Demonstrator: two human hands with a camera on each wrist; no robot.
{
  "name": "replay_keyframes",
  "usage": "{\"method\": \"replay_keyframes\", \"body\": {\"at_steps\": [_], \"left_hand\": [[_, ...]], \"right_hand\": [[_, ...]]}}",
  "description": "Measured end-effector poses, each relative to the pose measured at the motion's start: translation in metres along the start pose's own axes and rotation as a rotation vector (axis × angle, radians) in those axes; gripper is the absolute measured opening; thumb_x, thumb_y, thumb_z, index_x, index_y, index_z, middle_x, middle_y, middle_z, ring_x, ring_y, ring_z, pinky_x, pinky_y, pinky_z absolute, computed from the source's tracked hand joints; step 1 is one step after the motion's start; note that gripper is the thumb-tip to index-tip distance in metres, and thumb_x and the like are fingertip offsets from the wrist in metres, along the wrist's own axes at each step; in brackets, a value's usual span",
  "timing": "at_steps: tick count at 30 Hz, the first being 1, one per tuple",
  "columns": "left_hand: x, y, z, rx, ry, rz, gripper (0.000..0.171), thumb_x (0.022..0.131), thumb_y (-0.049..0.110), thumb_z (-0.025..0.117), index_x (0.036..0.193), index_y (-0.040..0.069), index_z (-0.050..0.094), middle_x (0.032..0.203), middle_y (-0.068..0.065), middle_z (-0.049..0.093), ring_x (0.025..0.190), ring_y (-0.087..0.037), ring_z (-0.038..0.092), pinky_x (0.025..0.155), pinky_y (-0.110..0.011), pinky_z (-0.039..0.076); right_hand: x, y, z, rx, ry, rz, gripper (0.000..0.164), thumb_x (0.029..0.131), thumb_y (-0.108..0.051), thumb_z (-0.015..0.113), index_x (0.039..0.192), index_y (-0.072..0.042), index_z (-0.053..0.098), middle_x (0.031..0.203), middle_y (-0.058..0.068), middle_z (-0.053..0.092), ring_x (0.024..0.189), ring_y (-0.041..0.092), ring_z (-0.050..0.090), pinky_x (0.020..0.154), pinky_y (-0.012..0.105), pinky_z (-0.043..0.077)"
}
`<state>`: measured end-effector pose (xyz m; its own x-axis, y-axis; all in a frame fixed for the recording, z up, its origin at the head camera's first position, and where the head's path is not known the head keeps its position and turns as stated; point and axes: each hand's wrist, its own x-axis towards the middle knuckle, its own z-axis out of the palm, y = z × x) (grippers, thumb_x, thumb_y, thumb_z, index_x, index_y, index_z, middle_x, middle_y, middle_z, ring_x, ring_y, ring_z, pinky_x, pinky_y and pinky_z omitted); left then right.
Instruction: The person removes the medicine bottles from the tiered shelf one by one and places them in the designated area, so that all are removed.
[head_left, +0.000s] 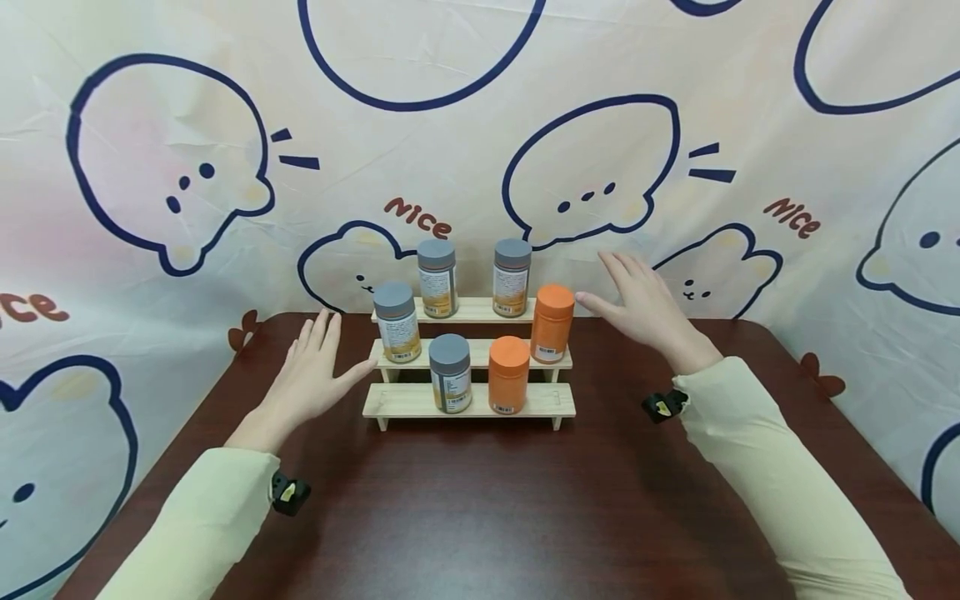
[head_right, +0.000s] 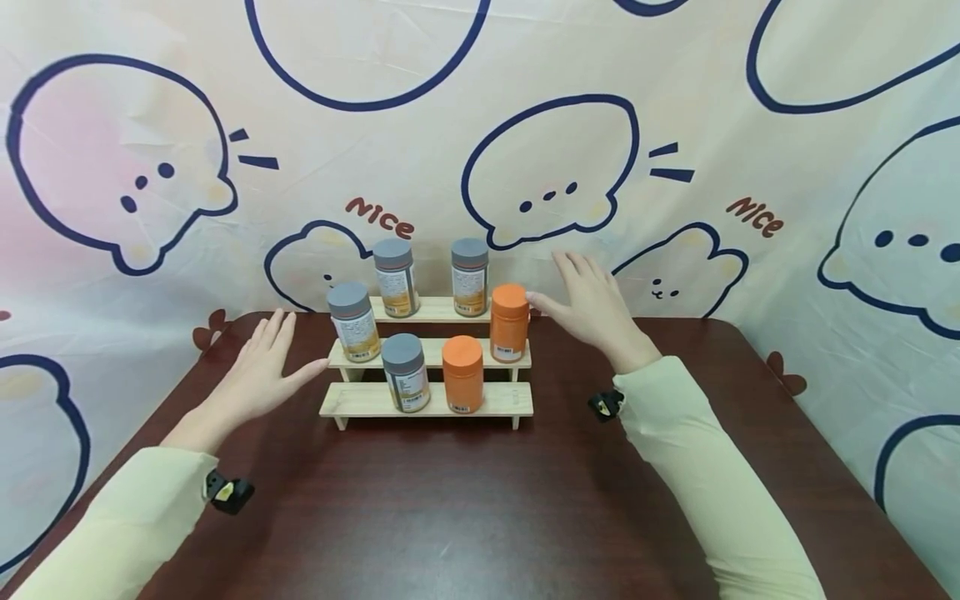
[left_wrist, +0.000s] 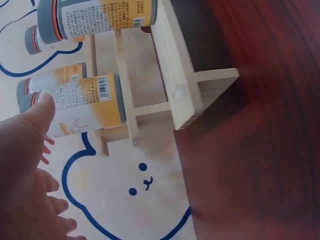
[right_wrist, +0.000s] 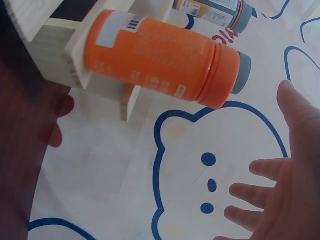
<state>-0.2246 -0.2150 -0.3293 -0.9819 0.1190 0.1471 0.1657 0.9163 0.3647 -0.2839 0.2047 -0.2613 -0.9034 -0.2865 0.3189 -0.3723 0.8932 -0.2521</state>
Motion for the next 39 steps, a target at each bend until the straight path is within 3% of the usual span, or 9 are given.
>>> {"method": "replay_keyframes", "body": {"at_steps": [11, 23, 39], "left_hand": [[-0.007, -0.012, 0.017, -0.084, 0.038, 0.024, 0.096, 0.086, 0.053, 0.055, 0.144, -0.009, 0.01, 0.148, -0.028, 0.006, 0.135, -0.041, 0.001, 0.104, -0.057, 0.011], [-0.012, -0.014, 0.044, -0.132, 0.006, 0.031, 0.087, 0.086, 0.034, 0.065, 0.143, -0.009, 0.016, 0.146, -0.029, 0.014, 0.134, -0.042, 0.012, 0.103, -0.056, 0.018], [-0.016, -0.02, 0.07, -0.156, -0.035, 0.051, 0.083, 0.086, 0.035, 0.065, 0.139, -0.013, 0.023, 0.142, -0.032, 0.024, 0.13, -0.042, 0.024, 0.101, -0.053, 0.025]], "right_hand": [[0.021, -0.022, -0.006, 0.146, 0.004, -0.029, 0.08, 0.087, -0.053, 0.054, 0.146, -0.007, 0.025, 0.147, 0.017, 0.026, 0.133, 0.034, 0.023, 0.104, 0.055, 0.021], [0.039, -0.039, -0.004, 0.241, 0.011, -0.045, 0.077, 0.085, -0.047, 0.061, 0.145, -0.012, 0.029, 0.147, 0.012, 0.028, 0.133, 0.03, 0.025, 0.103, 0.053, 0.024], [0.061, -0.063, 0.004, 0.345, -0.055, -0.059, 0.073, 0.084, -0.04, 0.066, 0.144, -0.014, 0.033, 0.147, 0.007, 0.03, 0.134, 0.024, 0.025, 0.105, 0.048, 0.024]]}}
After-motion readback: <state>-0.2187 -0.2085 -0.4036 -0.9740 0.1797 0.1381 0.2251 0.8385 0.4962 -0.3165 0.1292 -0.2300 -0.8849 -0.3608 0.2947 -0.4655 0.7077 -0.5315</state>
